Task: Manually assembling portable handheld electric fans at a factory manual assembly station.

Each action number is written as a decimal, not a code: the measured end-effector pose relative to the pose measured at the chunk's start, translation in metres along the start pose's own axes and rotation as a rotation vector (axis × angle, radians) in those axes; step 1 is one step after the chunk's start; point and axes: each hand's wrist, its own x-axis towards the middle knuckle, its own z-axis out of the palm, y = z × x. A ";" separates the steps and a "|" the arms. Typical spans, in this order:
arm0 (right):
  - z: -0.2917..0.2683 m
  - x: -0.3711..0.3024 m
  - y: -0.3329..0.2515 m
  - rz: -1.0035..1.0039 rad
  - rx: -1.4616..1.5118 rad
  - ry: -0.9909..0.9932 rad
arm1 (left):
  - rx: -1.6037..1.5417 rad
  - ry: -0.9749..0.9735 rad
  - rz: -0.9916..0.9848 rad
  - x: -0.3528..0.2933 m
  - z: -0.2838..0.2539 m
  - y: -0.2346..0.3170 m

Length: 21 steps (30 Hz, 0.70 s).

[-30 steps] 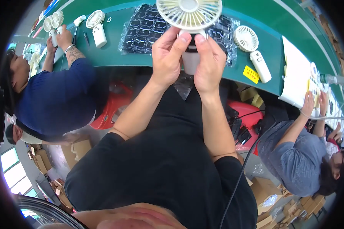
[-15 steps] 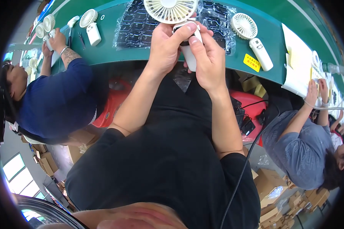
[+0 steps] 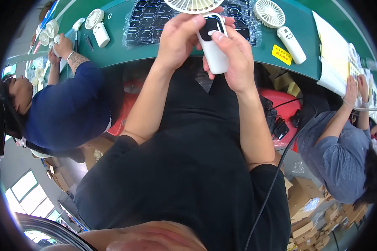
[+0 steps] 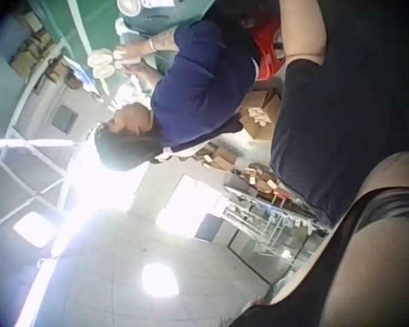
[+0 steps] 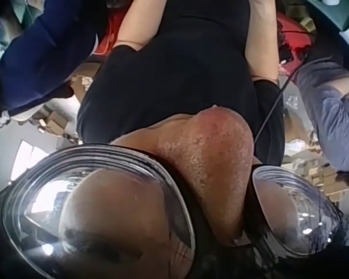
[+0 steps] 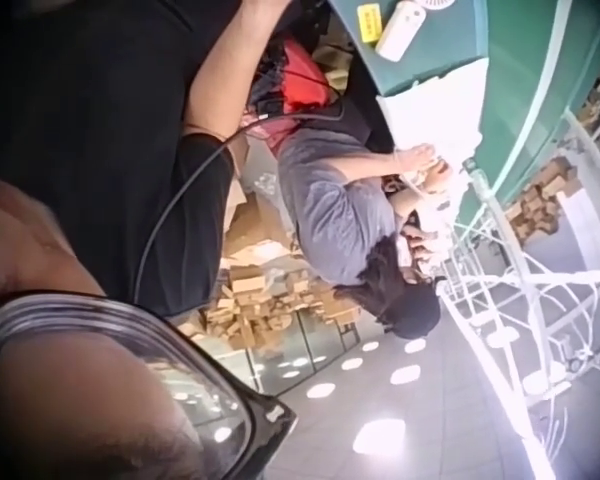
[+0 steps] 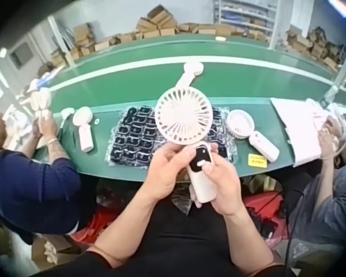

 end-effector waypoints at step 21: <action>0.018 -0.023 0.004 -0.070 -0.026 -0.010 | 0.168 -0.064 0.197 -0.036 0.012 0.006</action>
